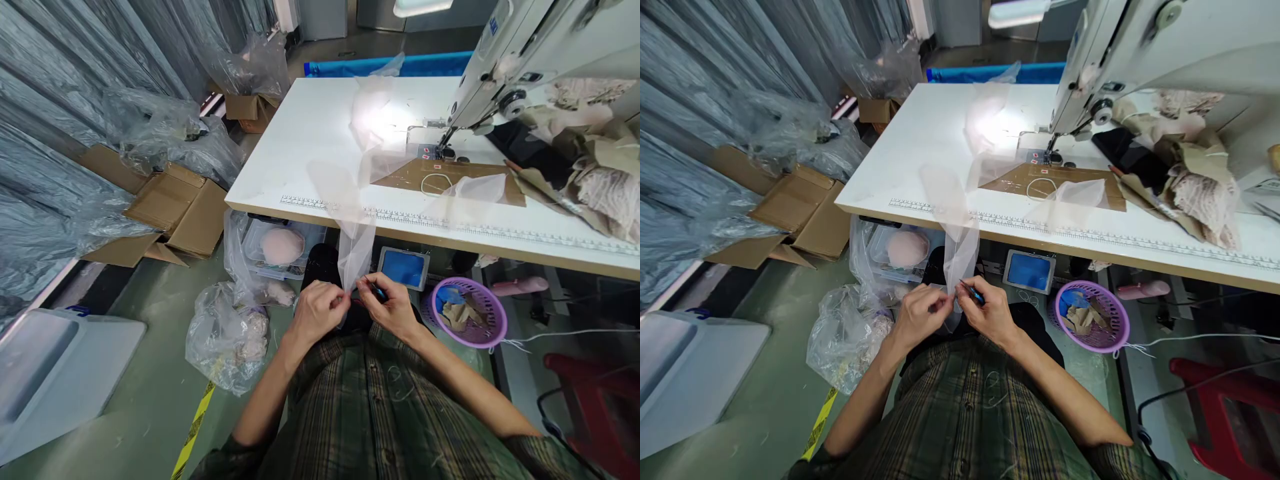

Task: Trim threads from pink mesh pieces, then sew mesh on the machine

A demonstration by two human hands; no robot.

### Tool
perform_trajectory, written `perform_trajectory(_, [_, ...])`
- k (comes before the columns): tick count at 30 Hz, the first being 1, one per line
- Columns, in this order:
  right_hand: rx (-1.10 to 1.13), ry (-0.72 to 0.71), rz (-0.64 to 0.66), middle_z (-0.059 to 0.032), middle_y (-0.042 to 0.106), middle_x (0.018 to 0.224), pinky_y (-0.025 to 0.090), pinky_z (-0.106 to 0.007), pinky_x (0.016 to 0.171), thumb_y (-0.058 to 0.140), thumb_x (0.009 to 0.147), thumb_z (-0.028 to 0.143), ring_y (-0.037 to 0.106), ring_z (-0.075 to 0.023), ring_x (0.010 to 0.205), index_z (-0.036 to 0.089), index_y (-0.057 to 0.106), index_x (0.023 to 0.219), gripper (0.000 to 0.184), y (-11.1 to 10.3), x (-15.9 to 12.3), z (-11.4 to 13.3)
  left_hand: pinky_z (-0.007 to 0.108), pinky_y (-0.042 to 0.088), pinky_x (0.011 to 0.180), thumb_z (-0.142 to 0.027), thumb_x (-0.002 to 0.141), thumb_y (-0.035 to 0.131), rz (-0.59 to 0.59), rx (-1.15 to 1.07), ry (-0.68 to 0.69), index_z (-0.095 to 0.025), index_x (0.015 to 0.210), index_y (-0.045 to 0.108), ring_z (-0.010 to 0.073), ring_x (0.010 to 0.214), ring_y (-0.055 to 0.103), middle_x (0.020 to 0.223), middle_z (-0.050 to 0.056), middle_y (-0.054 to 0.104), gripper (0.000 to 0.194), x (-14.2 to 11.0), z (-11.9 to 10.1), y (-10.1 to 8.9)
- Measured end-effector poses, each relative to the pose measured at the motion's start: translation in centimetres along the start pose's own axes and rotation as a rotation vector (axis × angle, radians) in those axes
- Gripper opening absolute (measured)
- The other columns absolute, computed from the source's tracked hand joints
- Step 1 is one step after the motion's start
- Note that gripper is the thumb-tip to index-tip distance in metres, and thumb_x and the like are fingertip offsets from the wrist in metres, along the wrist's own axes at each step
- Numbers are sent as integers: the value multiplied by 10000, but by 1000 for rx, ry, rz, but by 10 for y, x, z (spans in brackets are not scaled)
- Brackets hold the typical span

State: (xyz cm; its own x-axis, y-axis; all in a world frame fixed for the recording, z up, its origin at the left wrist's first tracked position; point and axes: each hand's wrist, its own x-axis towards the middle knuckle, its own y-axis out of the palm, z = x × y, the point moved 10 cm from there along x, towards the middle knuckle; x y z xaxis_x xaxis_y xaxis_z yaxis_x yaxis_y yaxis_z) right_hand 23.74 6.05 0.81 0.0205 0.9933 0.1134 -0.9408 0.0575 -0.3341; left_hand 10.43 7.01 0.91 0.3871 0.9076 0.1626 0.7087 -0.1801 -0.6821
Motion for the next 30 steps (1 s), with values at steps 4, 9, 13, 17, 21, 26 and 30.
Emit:
perform_trajectory(4, [-73,111,9,-9,597,665,396,-241,508,631,833,452,442,-110,500,195,594,804,261,5,-11,-6,325,371,613,-215,880,559,175,141,213,-205,606,589,158,553,512,558,22,568,277,-39,-42,10])
perform_trajectory(9, [-37,225,81,-7,611,659,414,-245,548,573,844,360,498,-129,552,186,638,800,191,6,-24,-18,329,454,720,-318,842,653,101,-110,180,-199,834,693,187,745,600,781,54,639,125,-25,-35,-6])
perform_trajectory(13, [56,148,153,-15,645,719,442,-250,610,542,853,294,542,-142,622,171,667,853,175,7,-27,-10,403,417,1003,-378,867,594,98,-389,21,-189,1119,677,269,1162,556,1220,130,587,326,13,4,-6])
perform_trajectory(17, [58,133,161,-6,636,709,429,-248,600,544,852,278,518,-134,607,169,674,858,170,5,-27,-10,410,363,1075,-429,831,646,341,-635,-7,-189,935,714,286,1234,527,1264,120,593,270,26,7,28])
perform_trajectory(21, [21,156,196,-7,634,718,418,-248,591,550,880,343,524,-140,620,180,674,896,205,3,-22,-15,337,479,887,-420,774,728,317,-778,-179,-160,761,641,211,946,641,940,86,686,275,18,19,36])
perform_trajectory(26, [29,231,280,-45,662,816,421,-257,617,351,987,533,569,-154,690,170,665,940,483,6,-10,-34,196,405,546,-450,721,767,286,-736,-455,-149,882,675,85,561,509,692,-6,624,354,-2,45,33])
perform_trajectory(30, [-15,266,381,-19,599,677,382,-261,596,265,990,610,531,-142,607,161,673,855,622,21,-5,-45,212,432,573,-449,745,747,301,-750,-470,-138,890,734,105,594,550,719,24,668,344,-5,47,32])
